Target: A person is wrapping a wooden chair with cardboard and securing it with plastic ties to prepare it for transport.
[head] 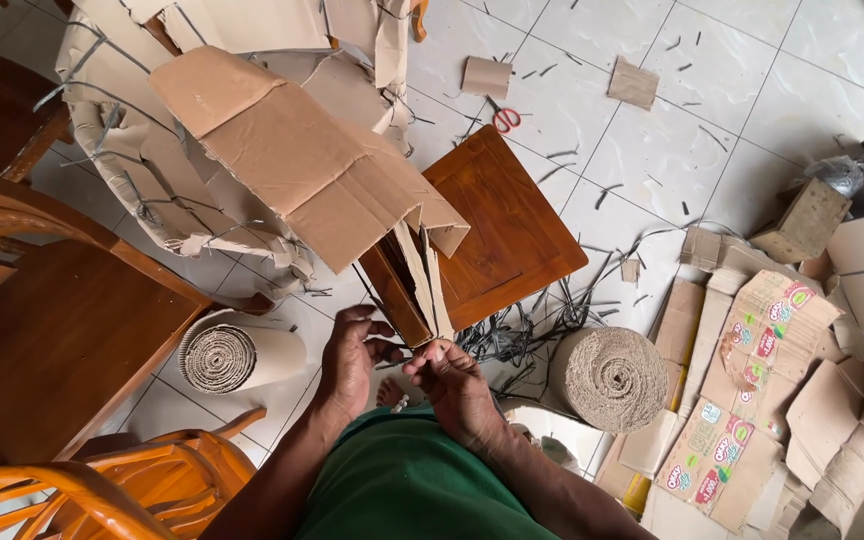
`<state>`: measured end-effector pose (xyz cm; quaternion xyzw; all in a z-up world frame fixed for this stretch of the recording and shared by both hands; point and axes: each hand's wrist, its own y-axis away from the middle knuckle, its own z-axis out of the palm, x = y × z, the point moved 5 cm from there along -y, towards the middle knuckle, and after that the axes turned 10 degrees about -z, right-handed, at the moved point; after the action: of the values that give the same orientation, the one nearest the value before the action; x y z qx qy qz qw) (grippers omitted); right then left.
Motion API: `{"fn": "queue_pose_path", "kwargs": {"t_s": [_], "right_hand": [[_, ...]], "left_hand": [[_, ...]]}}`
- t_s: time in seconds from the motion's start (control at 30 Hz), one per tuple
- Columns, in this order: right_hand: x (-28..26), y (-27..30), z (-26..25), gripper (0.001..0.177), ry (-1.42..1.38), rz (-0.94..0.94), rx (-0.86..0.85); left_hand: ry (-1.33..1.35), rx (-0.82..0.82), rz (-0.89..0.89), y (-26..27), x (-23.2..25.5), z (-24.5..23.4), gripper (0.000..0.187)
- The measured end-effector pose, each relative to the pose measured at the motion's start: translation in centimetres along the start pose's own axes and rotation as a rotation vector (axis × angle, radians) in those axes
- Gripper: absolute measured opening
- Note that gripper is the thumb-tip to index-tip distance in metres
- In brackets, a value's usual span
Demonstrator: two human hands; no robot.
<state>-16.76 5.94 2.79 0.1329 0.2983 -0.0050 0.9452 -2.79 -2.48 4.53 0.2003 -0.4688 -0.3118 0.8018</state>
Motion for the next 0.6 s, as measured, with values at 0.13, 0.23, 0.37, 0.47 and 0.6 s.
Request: {"fn": "queue_pose_path", "kwargs": {"t_s": [0.13,0.23,0.37,0.47,0.6], "right_hand": [[1.2,-0.6,-2.3,0.011,-0.056,-0.022,0.144],[1.2,-0.6,-2.5,0.014,-0.056,-0.017,0.209],[1.7,-0.8,-3.4,0.011,-0.114,0.034,0.206],[1.6,-0.5,-3.3,0.01,-0.124,0.059,0.201],[1.3,0.1,-3.2,0.011,-0.08,0.071,0.211]], "left_hand": [[-0.186,0.157,-0.098,0.0,-2.2,-0.9,0.025],[-0.353,0.22,-0.114,1.2,-2.5,0.1,0.013],[-0.465,0.225,-0.18,2.6,-2.1,3.2,0.012],[-0.441,0.274,-0.177,2.1,-3.0,1.9,0.012],[-0.346,0.275,-0.22,2.1,-4.1,1.5,0.009]]}}
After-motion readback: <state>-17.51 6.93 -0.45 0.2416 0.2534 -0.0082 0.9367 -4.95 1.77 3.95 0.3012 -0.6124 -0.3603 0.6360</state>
